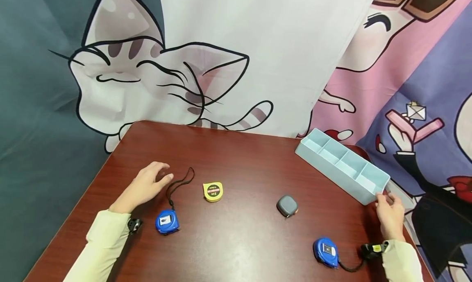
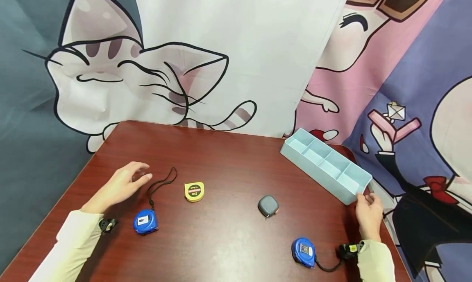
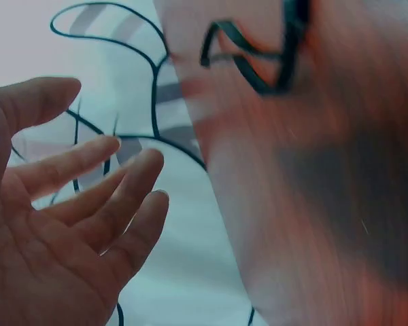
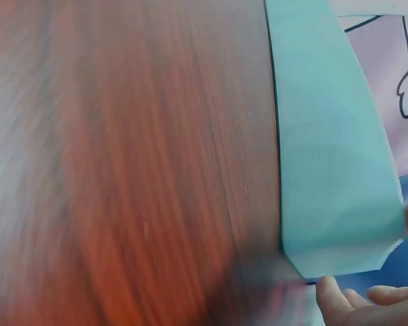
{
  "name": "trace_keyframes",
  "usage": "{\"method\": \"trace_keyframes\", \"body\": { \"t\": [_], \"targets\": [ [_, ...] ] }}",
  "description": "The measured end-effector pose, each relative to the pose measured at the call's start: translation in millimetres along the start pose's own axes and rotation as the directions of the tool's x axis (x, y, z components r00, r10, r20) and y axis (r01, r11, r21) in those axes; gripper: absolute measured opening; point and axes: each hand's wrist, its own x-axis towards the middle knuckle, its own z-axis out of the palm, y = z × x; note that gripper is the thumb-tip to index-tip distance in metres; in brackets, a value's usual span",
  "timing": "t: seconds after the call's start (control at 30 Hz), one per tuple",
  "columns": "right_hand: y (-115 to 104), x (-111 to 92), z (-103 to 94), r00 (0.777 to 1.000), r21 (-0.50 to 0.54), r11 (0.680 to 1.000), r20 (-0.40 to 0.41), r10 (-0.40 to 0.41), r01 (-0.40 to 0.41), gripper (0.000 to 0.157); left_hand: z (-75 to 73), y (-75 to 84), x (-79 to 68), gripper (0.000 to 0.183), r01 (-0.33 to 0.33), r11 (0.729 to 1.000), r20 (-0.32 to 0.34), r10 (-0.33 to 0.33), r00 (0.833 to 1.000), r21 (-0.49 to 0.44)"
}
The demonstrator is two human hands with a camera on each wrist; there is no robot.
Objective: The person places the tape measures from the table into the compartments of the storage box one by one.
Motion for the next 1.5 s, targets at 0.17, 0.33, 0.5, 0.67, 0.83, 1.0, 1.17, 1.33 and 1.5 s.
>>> {"method": "trace_keyframes", "body": {
  "t": [0.17, 0.33, 0.5, 0.67, 0.83, 1.0, 1.17, 1.33, 1.5],
  "targets": [
    [2, 4, 9.0, 1.000, 0.265, 0.964, 0.011, 0.030, -0.031, 0.052, 8.4, 11.4, 15.3, 0.040, -0.017, 0.999, 0.003, 0.017, 1.000, -0.048],
    [6, 6, 12.5, 0.997, 0.234, 0.971, 0.051, -0.058, 0.044, 0.048, 12.9, 18.8, 25.2, 0.039, 0.003, 0.997, 0.032, -0.001, 0.999, -0.073],
    [7, 9, 13.4, 0.992, 0.310, 0.948, 0.082, -0.098, 0.068, 0.047, 16.9, 28.8, 37.6, 0.041, 0.018, 0.995, 0.105, -0.007, 0.994, -0.103],
    [-4, 5, 15.8, 0.988, 0.463, 0.886, 0.136, -0.075, 0.004, 0.053, 24.7, 36.7, 49.2, 0.041, 0.008, 0.994, 0.170, 0.011, 0.985, -0.112],
    [-9, 3, 23.1, 0.987, 0.540, 0.840, 0.156, -0.046, -0.046, 0.055, 33.1, 43.5, 56.8, 0.035, -0.018, 0.992, 0.150, 0.037, 0.988, -0.122],
    [-12, 1, 27.8, 0.978, 0.563, 0.825, 0.196, -0.075, -0.049, 0.047, 43.5, 49.7, 66.7, 0.035, -0.024, 0.987, 0.148, 0.048, 0.988, -0.159],
    [-18, -2, 37.0, 0.960, 0.577, 0.815, 0.256, -0.113, -0.058, 0.045, 53.2, 56.9, 78.6, 0.039, 0.008, 0.980, 0.172, 0.027, 0.985, -0.201],
    [-22, -5, 52.7, 0.946, 0.556, 0.829, 0.297, -0.133, -0.058, 0.049, 64.3, 65.9, 92.8, 0.035, 0.038, 0.973, 0.135, -0.007, 0.991, -0.229],
    [-30, -10, 69.9, 0.927, 0.491, 0.870, 0.343, -0.150, -0.041, 0.057, 76.2, 76.0, 106.2, 0.037, 0.066, 0.962, 0.105, -0.039, 0.994, -0.264]
  ]
}}
